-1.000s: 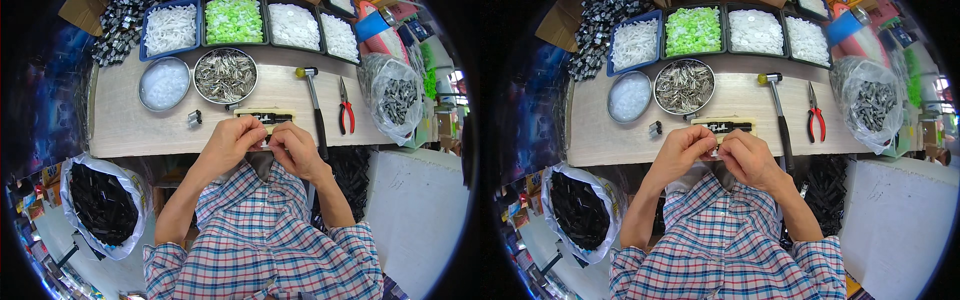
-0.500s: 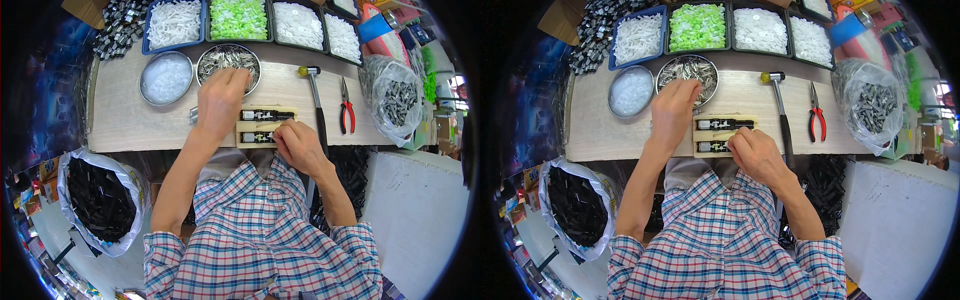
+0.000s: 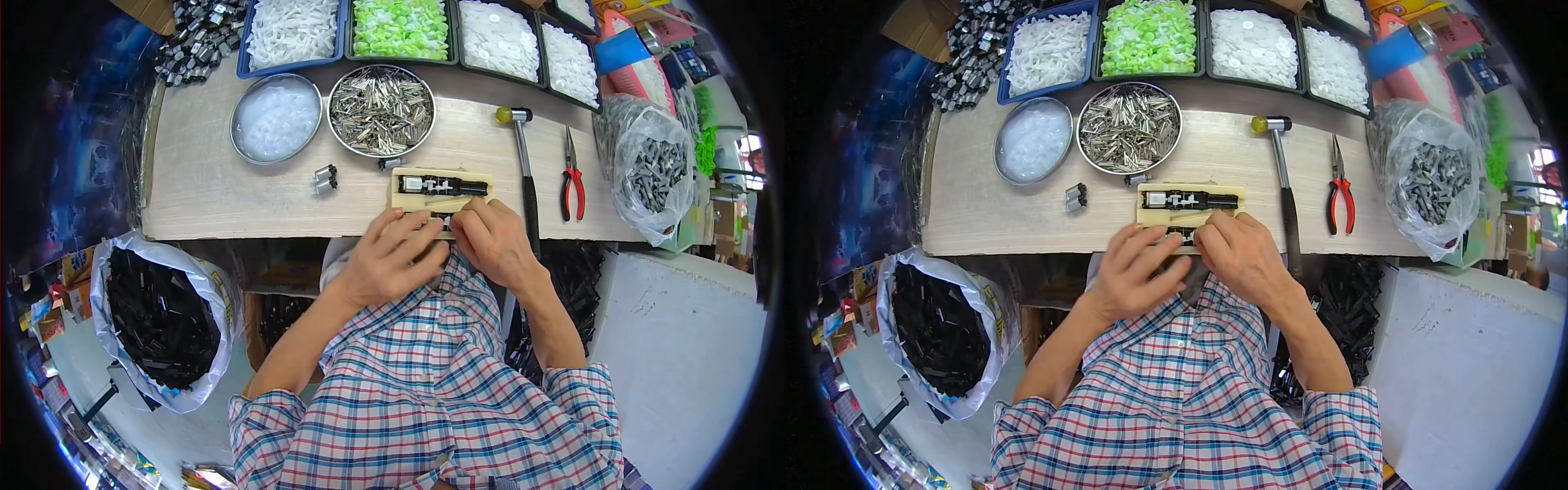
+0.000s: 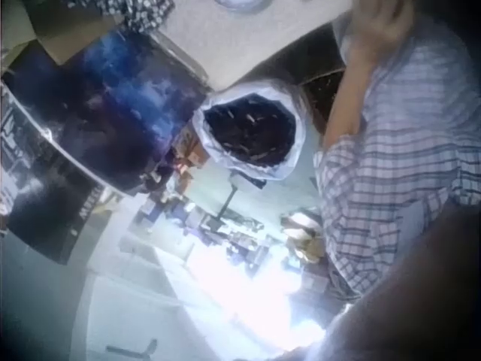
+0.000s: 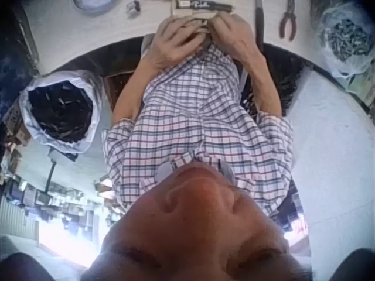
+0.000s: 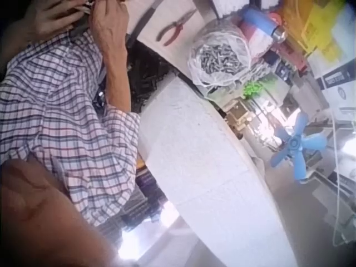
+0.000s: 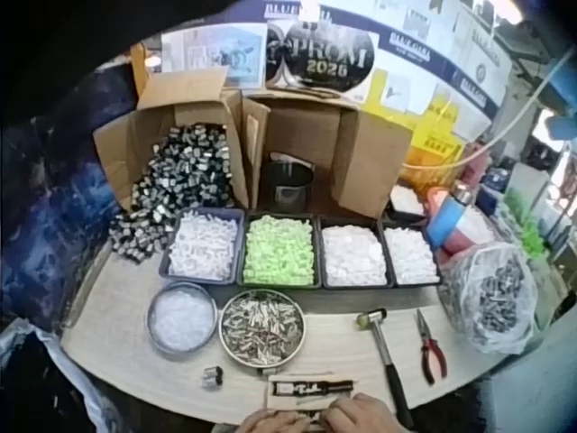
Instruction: Assemble small plastic and metal components at a workbench in a production setting.
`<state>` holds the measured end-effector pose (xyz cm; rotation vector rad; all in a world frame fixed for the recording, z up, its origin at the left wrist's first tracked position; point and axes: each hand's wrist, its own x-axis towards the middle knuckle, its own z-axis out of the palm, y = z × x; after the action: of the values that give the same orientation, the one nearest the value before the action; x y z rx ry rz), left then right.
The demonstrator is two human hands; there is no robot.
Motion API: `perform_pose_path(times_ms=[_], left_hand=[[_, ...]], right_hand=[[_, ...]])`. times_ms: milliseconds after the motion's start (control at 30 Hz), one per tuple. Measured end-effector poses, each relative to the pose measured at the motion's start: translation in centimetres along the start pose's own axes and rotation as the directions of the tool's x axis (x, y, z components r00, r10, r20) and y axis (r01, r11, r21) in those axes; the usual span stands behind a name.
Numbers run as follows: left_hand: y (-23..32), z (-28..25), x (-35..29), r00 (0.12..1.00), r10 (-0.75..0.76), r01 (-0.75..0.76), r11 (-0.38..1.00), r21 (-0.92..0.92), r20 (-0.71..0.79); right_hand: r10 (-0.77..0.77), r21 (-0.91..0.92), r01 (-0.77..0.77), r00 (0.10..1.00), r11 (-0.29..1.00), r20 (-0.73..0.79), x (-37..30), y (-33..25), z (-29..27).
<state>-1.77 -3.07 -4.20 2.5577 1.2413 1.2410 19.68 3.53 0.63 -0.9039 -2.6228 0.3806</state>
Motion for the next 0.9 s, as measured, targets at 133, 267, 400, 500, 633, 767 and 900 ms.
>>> perform_pose_path(times_ms=[133,267,400,500,633,767,900], left_hand=[[0.7,1.3,-0.7,0.997,-0.023,0.018,0.997,0.069,0.069],[0.2,2.1,-1.1,0.997,-0.042,0.032,0.990,0.136,0.070],[0.2,2.2,-1.2,0.996,-0.047,0.034,0.988,0.152,0.081],[0.3,2.6,-1.3,0.993,-0.086,0.077,0.991,0.109,0.076],[0.6,3.0,-1.8,0.995,-0.057,0.040,0.983,0.180,0.088],[0.3,3.3,-2.0,0.993,-0.036,0.010,0.976,0.218,0.113],[-0.7,2.3,-2.8,0.993,0.053,-0.075,0.974,0.215,0.106]], right_hand=[[-0.002,0.007,0.002,1.000,1.000,0.000,0.1,0.1,0.1],[-0.016,0.036,0.016,1.000,0.999,0.005,0.3,0.1,0.1],[0.016,0.088,-0.019,0.999,0.996,0.033,0.6,0.1,-0.3],[0.041,0.143,-0.050,0.997,0.988,0.062,0.9,0.2,-0.6],[0.071,0.180,-0.085,0.994,0.980,0.085,0.7,0.2,-0.8],[0.227,0.308,-0.203,0.973,0.929,-0.042,0.2,0.2,-1.9],[0.348,0.050,-0.367,0.817,0.929,-0.460,-2.3,2.8,-5.5]])
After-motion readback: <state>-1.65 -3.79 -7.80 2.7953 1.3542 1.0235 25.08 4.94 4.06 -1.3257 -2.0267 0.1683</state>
